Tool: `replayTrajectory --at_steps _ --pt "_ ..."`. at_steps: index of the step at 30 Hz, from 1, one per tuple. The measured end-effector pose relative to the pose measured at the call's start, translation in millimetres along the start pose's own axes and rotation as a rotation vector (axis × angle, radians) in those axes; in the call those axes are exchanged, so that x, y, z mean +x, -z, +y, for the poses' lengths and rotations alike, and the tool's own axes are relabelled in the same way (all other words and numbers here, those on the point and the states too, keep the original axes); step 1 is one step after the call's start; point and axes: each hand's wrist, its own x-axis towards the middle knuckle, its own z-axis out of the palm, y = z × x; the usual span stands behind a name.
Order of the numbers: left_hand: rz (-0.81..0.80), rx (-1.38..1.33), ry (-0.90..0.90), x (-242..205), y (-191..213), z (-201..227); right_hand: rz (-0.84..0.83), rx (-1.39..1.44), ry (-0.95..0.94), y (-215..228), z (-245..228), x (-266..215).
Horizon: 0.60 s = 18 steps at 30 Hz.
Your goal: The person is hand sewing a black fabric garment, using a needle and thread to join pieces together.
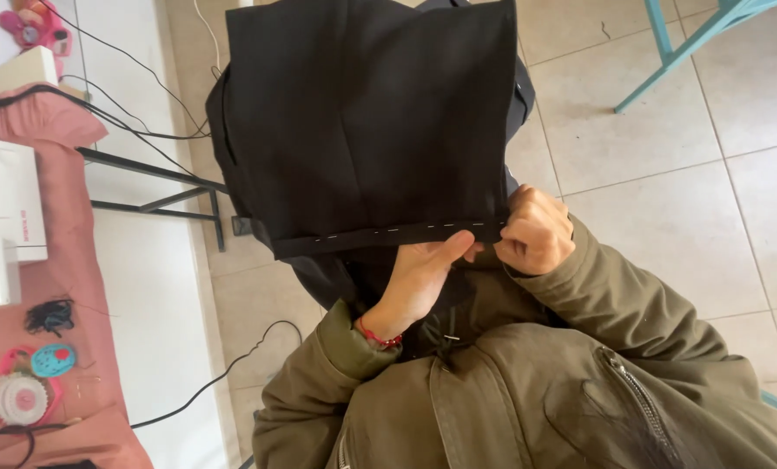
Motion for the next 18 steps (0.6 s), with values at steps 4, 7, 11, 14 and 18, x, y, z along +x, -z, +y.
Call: replayTrajectory --at_steps 4,7,11,14,18 --pt "0.106 0.145 0.030 -1.4 3.9 -14.5 -0.140 -0.047 -0.061 18.3 -11.3 10.2" --pt "0.110 0.300 -0.118 -3.5 -5.6 0.5 -0.272 -0.032 -0.090 28.9 -13.1 28.2" --pt "0.148 0.336 -0.164 -0.7 -27.7 30.4 -0.175 0.225 -0.257 73.4 -25.0 35.2" --pt "0.125 0.248 -0.148 1.5 -36.2 33.0 -0.171 0.224 -0.352 140.6 -29.9 11.0" --pt "0.035 0.198 -0.232 10.0 -38.1 30.7 -0.150 0.395 -0.285 213.0 -28.7 -60.7"
